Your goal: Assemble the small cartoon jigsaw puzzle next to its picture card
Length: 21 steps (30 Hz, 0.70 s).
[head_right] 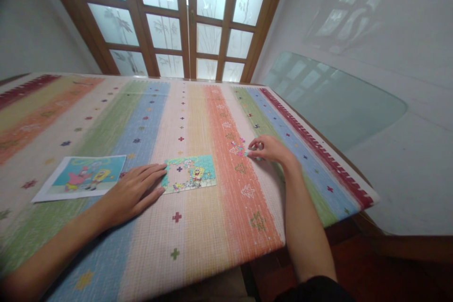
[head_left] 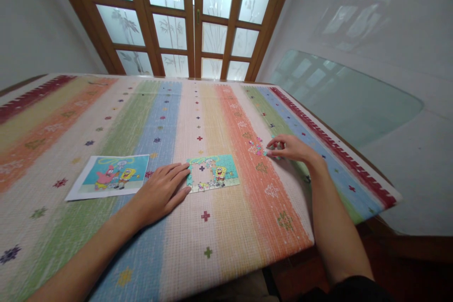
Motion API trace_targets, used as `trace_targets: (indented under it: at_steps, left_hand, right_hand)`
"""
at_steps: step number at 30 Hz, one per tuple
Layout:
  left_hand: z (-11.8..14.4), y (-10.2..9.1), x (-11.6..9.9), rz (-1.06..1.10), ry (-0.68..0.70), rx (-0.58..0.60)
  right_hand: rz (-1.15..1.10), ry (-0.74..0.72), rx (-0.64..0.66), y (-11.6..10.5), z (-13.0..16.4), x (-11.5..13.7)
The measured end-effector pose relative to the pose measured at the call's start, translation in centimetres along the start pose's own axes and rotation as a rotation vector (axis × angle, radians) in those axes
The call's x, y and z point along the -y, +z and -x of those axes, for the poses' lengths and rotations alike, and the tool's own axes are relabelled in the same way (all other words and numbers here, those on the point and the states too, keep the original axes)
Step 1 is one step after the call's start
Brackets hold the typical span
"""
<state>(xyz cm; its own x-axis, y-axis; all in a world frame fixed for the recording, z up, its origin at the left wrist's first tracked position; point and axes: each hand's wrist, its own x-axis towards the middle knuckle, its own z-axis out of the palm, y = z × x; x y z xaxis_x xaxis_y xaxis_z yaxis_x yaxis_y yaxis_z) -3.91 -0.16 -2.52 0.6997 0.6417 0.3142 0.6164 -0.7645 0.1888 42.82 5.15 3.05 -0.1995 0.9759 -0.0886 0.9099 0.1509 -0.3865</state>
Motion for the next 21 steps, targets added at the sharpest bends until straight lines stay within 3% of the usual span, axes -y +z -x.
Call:
trace_targets:
  at_steps: [7, 14, 18, 21]
  left_hand:
    - [0.1, 0.1, -0.1, -0.022, 0.008, -0.007]
    - [0.1, 0.2, 0.0, -0.023, 0.010, -0.004]
    - [0.0, 0.2, 0.1, -0.016, 0.005, -0.002]
    - [0.0, 0.2, 0.0, -0.023, 0.010, 0.002]
  right_hand:
    - [0.030, -0.039, 0.030, 0.7, -0.6, 0.4]
    - [-0.165, 0.006, 0.049, 1.0, -0.6, 0.4]
    - [-0.345, -0.027, 0.035, 1.0, -0.5, 2.1]
    - [-0.476, -0.123, 0.011, 2.0, -0.7, 4.8]
